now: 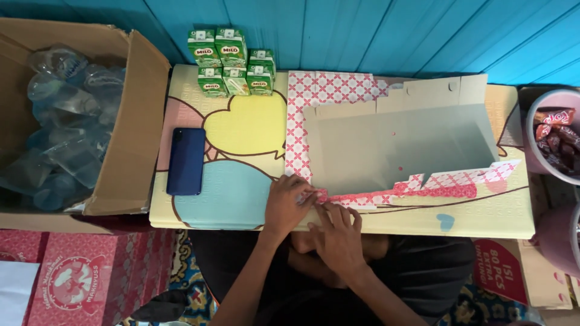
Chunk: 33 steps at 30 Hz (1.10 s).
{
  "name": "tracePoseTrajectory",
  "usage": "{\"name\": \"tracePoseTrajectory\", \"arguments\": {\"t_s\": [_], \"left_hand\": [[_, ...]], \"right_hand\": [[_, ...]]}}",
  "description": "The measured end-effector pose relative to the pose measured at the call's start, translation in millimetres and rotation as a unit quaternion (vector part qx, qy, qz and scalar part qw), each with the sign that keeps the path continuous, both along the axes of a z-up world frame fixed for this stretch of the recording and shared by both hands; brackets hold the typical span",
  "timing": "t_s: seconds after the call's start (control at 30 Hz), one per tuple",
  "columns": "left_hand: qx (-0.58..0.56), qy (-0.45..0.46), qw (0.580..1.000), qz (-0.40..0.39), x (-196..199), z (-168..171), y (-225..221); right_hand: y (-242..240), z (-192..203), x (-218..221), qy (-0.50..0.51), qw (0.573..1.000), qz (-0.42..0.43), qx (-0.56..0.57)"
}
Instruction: The person folds a flat cardboard box blank on a small table, pressing the side panels and bottom flaps into shape and running their hands along the edges and seams to set the folds. They work the box over repeatedly, flattening and re-creasing the panels by hand.
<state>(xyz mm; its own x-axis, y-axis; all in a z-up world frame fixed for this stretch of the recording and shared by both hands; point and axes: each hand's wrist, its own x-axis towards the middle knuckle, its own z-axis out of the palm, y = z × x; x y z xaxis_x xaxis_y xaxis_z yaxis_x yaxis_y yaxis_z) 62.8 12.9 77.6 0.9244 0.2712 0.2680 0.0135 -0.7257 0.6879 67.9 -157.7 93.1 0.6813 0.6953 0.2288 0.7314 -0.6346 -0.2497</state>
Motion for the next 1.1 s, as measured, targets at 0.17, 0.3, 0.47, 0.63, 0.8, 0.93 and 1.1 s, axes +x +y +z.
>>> {"name": "tracePoseTrajectory", "arguments": {"t_s": [0.17,0.3,0.47,0.63,0.8,0.93,1.1], "left_hand": [[-0.01,0.006,1.0,-0.002,-1.4,1.0,0.4],[-0.005,0.001,1.0,-0.003,-2.6,1.1,-0.7],[-0.006,0.018,1.0,0.0,-1.6,1.6,-0.5],[0.0,0.008,1.0,0.005,-0.5,0.4,-1.1],[0.002,0.005,1.0,-0.001,0.0,1.7,-0.6],[0.004,0.01,1.0,0.003,-0.9,0.3,-2.0],[0.002,0.008,1.0,0.007,-2.5,2.2,-2.7]], "right_hand": [[1.7,4.0,-0.4,-0.013,1.0,-0.024,-0.003],[-0.1,2.2,-1.1,-0.01,0.999,-0.034,-0.002],[-1.2,4.1,3.0,-0.006,0.999,-0.037,0.001],[-5.7,2.5,4.4,0.001,0.999,-0.045,0.003],[-8.3,6.4,5.0,-0.003,0.999,-0.049,0.017],[-9.5,5.3,4.9,0.0,0.999,-0.053,0.012],[-9.7,5.8,4.2,-0.007,0.999,-0.042,0.005]]}}
